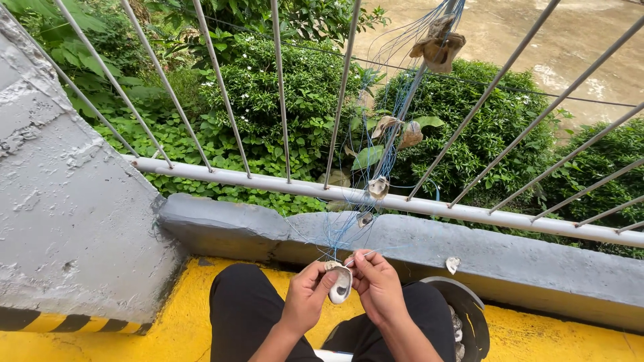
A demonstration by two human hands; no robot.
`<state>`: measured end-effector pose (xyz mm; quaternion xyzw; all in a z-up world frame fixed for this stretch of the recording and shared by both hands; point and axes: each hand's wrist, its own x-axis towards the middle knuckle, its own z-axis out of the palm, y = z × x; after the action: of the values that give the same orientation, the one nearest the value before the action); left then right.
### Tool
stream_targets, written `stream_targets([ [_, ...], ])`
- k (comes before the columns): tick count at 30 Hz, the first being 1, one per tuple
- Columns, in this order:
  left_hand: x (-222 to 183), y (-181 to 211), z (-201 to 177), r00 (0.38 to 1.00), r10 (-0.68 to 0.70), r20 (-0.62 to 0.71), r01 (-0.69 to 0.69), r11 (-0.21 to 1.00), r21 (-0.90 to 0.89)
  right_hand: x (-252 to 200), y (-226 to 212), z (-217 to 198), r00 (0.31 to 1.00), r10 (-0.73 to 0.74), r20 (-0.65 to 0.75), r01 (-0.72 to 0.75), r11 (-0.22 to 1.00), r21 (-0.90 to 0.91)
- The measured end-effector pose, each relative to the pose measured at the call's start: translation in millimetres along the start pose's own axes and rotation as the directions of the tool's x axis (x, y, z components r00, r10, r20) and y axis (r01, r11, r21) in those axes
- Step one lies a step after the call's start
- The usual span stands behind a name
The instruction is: The person is tying empty oyster shells to a blue string/net to prepare them for oyster farming.
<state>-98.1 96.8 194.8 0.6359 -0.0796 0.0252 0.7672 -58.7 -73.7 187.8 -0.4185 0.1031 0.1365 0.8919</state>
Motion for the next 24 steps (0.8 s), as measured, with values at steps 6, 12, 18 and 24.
stream_targets([
  [6, 3, 1, 12, 0.998, 0.065, -0.008, -0.065, 0.998, 0.014, -2, -5, -9, 1.0, 0.004, 0.026, -0.004, 1.0, 0.019],
  [12, 7, 8, 21, 0.998, 0.067, -0.005, -0.066, 0.995, 0.069, -2, -8, -13, 0.999, 0.02, -0.035, -0.02, 1.0, 0.015],
  [18, 9, 4, 27, 0.993, 0.115, 0.003, -0.115, 0.986, 0.124, -1, -7, -20, 0.998, 0.026, -0.06, -0.024, 0.999, 0.043],
  [24, 12, -1, 31, 0.996, 0.084, -0.005, -0.083, 0.995, 0.056, 0, -10, -25, 0.998, 0.01, -0.066, -0.007, 0.999, 0.044],
])
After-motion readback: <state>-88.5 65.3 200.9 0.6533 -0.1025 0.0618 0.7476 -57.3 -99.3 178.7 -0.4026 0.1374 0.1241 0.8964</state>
